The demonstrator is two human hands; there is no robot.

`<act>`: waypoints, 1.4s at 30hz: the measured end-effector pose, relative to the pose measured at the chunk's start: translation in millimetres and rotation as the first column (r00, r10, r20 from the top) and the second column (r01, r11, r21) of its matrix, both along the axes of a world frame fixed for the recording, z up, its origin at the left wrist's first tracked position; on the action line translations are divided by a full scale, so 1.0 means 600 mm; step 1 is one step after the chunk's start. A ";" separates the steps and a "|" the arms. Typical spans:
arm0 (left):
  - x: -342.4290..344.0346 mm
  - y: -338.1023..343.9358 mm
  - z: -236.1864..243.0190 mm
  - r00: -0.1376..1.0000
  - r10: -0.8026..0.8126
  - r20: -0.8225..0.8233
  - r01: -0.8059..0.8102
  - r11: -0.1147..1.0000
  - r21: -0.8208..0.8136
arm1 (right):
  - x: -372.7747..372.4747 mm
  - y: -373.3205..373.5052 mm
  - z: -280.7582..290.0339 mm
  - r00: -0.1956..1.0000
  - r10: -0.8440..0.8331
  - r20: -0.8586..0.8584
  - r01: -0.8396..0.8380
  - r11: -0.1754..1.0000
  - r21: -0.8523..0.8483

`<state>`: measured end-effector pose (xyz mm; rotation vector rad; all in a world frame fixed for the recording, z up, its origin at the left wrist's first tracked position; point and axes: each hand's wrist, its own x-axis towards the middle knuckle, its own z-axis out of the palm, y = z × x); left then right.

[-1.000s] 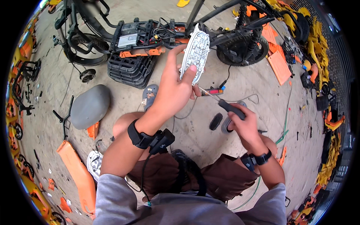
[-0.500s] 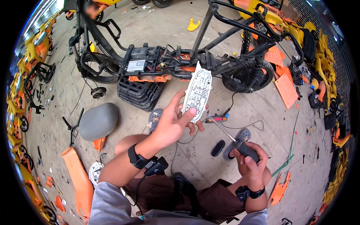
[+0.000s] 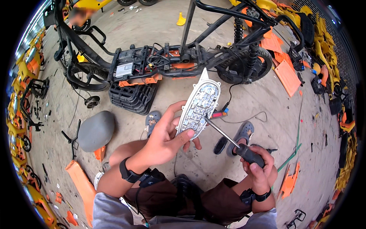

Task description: The person sits on the floor and uses a screwdriver to remove screws from a white plastic scooter part. They repeatedly unscrew fasteners and hold the part while working in a workshop filled with disassembled scooters.

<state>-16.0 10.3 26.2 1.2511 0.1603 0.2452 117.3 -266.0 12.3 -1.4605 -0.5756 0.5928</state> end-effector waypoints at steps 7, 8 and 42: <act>-0.002 -0.006 0.003 0.998 -0.060 -0.002 0.060 0.993 0.103 | 0.003 0.001 0.005 0.999 0.021 0.029 -0.021 0.999 -0.027; -0.001 -0.007 0.005 0.998 -0.069 -0.009 0.069 0.990 0.122 | 0.003 0.002 0.005 1.000 0.011 0.024 -0.011 1.000 -0.012; -0.009 -0.018 0.003 1.000 -0.001 0.008 0.000 0.976 0.218 | 0.003 0.015 0.000 0.977 0.026 -0.212 0.007 0.989 0.149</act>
